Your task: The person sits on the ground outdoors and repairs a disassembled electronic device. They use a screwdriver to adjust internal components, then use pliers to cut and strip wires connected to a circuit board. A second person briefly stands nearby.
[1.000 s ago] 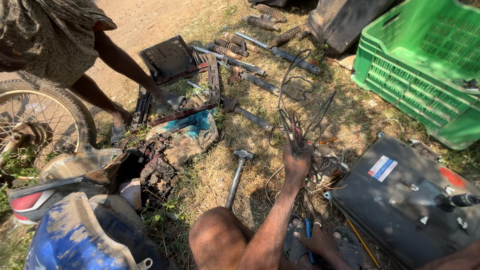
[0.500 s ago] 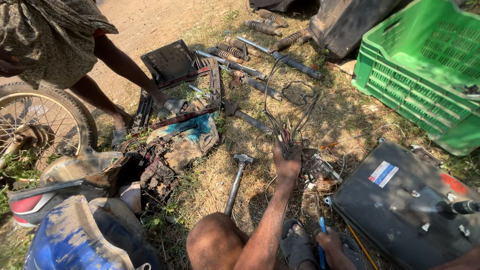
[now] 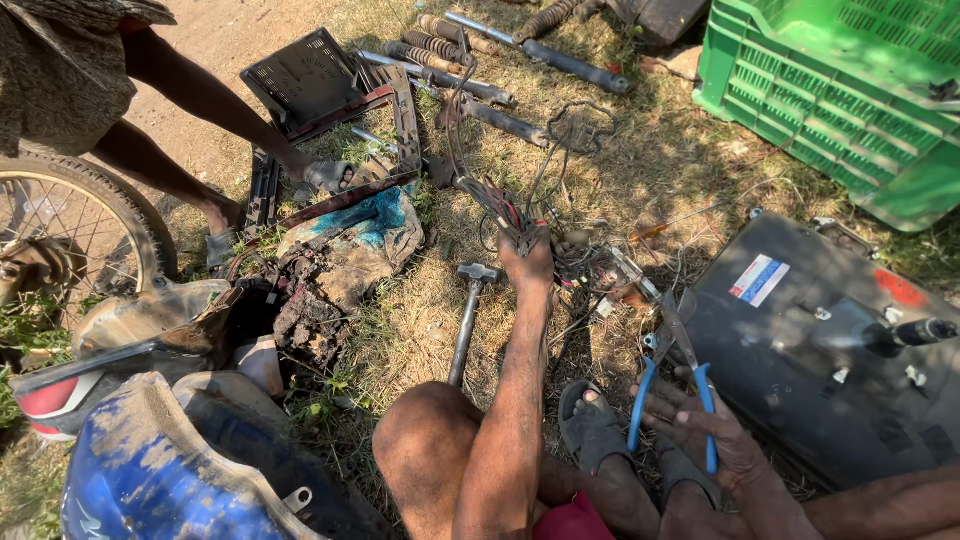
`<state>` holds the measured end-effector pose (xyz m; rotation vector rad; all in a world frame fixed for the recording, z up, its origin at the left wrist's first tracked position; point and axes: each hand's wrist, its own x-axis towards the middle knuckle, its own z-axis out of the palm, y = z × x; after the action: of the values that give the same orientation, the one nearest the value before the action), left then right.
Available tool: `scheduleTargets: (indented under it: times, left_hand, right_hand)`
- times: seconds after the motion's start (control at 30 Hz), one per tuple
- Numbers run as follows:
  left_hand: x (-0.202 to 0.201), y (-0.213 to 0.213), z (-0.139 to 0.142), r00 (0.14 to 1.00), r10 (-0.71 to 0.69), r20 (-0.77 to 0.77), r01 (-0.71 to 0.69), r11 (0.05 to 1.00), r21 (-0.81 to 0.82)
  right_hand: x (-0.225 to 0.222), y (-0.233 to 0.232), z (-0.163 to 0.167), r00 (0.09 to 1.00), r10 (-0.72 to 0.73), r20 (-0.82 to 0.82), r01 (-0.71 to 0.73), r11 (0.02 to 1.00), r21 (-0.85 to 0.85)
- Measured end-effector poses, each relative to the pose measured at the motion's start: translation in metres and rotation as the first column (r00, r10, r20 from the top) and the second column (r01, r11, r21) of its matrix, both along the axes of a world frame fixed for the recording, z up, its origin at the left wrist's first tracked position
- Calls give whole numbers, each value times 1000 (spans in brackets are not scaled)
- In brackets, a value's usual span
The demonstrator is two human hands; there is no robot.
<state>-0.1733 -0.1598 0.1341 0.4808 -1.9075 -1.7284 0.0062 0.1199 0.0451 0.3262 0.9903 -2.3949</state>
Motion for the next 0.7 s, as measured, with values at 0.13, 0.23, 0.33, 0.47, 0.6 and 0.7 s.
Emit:
scheduleTargets:
  times: [0.13, 0.23, 0.33, 0.47, 0.6, 0.7]
  left_hand:
    - [2, 2, -4, 997, 3, -77, 13, 979, 204]
    - [7, -5, -4, 993, 42, -114, -39, 999, 28]
    - [12, -19, -7, 979, 61, -197, -50, 997, 61]
    - [15, -37, -19, 985, 60, -164, -17, 969, 247]
    - [13, -50, -31, 996, 30, -88, -21, 995, 102]
    - [12, -53, -35, 973, 38, -227, -22, 997, 70]
  right_hand:
    - [-4, -10, -5, 995, 93, -20, -93, 996, 12]
    - [-8, -17, -18, 988, 155, 8, -156, 986, 63]
    - [-14, -24, -23, 959, 283, -15, -283, 959, -25]
    - [-26, -38, -20, 941, 338, 2, -338, 941, -26]
    - [-40, -46, -24, 933, 358, -41, -360, 930, -73]
    - [-49, -43, -36, 924, 382, -32, -383, 923, -33]
